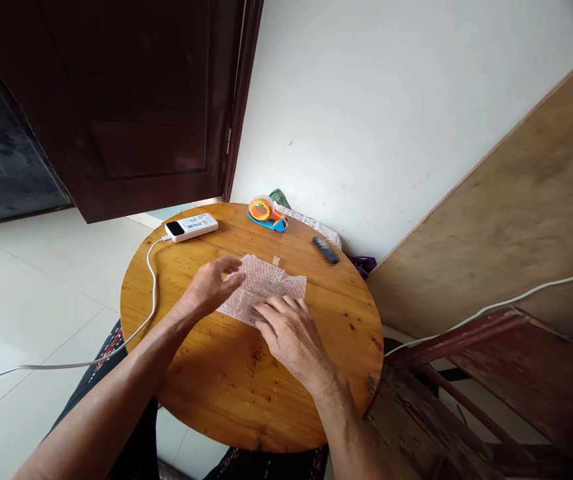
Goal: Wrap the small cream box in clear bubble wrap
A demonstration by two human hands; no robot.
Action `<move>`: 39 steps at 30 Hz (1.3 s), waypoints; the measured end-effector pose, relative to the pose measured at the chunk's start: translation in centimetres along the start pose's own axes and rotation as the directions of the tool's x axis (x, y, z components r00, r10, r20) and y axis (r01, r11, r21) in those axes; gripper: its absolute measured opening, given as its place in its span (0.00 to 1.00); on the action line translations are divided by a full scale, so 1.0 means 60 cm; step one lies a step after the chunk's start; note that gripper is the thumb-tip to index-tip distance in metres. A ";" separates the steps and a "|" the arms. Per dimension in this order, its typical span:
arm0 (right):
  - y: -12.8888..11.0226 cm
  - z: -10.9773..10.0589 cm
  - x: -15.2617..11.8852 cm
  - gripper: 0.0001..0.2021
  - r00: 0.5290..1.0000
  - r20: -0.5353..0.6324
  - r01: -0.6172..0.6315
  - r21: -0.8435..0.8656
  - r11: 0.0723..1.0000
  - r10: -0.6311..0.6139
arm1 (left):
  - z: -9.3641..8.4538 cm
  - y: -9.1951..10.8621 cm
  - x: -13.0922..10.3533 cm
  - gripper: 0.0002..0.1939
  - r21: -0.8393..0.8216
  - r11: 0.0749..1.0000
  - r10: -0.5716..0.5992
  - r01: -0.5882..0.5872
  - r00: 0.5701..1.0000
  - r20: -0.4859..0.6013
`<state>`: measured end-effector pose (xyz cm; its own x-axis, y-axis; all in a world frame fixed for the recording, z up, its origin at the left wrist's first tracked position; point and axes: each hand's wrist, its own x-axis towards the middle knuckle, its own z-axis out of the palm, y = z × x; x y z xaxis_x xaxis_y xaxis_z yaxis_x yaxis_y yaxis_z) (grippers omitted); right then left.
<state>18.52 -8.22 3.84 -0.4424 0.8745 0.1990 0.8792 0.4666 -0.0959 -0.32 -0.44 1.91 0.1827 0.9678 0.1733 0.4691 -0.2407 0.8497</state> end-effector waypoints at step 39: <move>0.027 -0.017 -0.009 0.18 0.986 0.048 -0.168 0.202 0.965 0.162 | 0.028 0.056 -0.040 0.11 0.232 0.968 0.009 -0.095 0.938 0.345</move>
<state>20.38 -8.08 4.60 -0.3020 0.9439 0.1336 0.8870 0.3296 -0.3233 2.26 -3.68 3.51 0.4740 0.8805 -0.0018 0.6374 -0.3417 0.6906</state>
